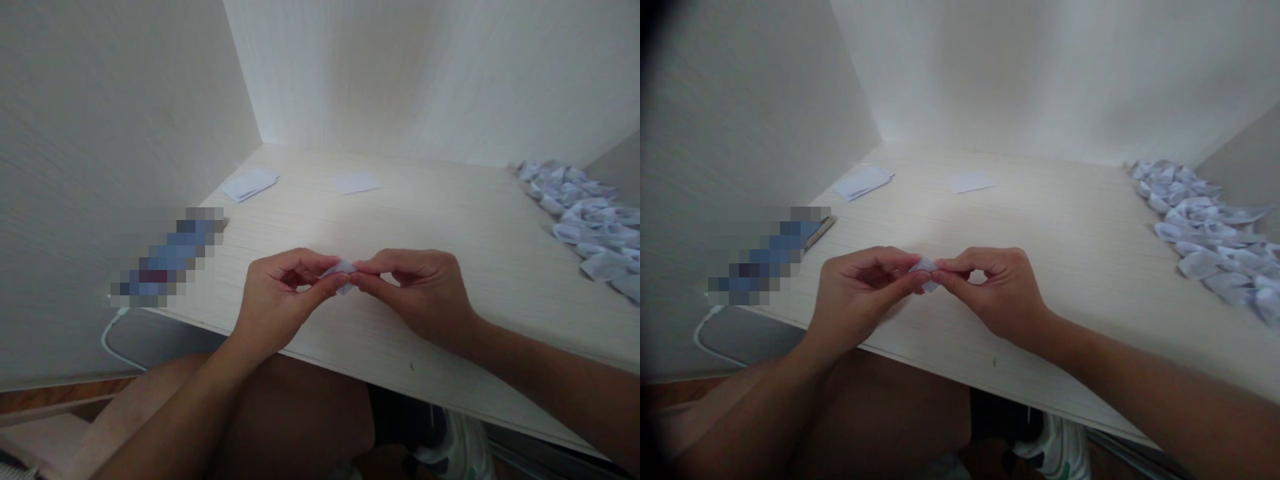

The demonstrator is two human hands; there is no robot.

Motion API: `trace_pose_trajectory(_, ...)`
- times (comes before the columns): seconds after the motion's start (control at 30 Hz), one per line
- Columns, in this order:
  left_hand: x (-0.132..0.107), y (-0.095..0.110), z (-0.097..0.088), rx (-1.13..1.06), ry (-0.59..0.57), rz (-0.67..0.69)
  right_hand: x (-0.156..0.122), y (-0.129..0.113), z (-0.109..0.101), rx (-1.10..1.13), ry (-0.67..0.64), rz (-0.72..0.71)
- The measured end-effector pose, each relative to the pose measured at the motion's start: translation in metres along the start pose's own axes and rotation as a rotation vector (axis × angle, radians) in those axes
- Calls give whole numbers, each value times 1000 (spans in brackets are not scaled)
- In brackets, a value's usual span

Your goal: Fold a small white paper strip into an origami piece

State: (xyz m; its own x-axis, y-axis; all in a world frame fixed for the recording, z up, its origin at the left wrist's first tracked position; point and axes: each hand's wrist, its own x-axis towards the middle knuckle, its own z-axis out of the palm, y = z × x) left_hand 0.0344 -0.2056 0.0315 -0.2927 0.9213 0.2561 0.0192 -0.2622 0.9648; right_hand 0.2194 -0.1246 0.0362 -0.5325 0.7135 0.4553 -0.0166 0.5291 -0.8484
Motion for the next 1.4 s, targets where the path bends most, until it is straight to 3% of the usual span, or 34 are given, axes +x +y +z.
trace_pose_trajectory(0.17,4,5,2,-154,-56,-172,1,2,0,134,-35,197)
trace_pose_trajectory(0.4,6,5,2,-183,-84,-251,5,3,2,267,-146,334)
trace_pose_trajectory(0.63,5,7,5,-138,-44,-279,6,5,0,231,-208,333)
trace_pose_trajectory(0.8,7,12,1,-68,-125,-268,9,6,-4,200,-268,292)
trace_pose_trajectory(1.13,8,-1,-11,114,-191,-234,11,11,-7,138,-254,291)
trace_pose_trajectory(1.4,9,4,-13,113,-252,-246,13,14,-7,165,-286,300)
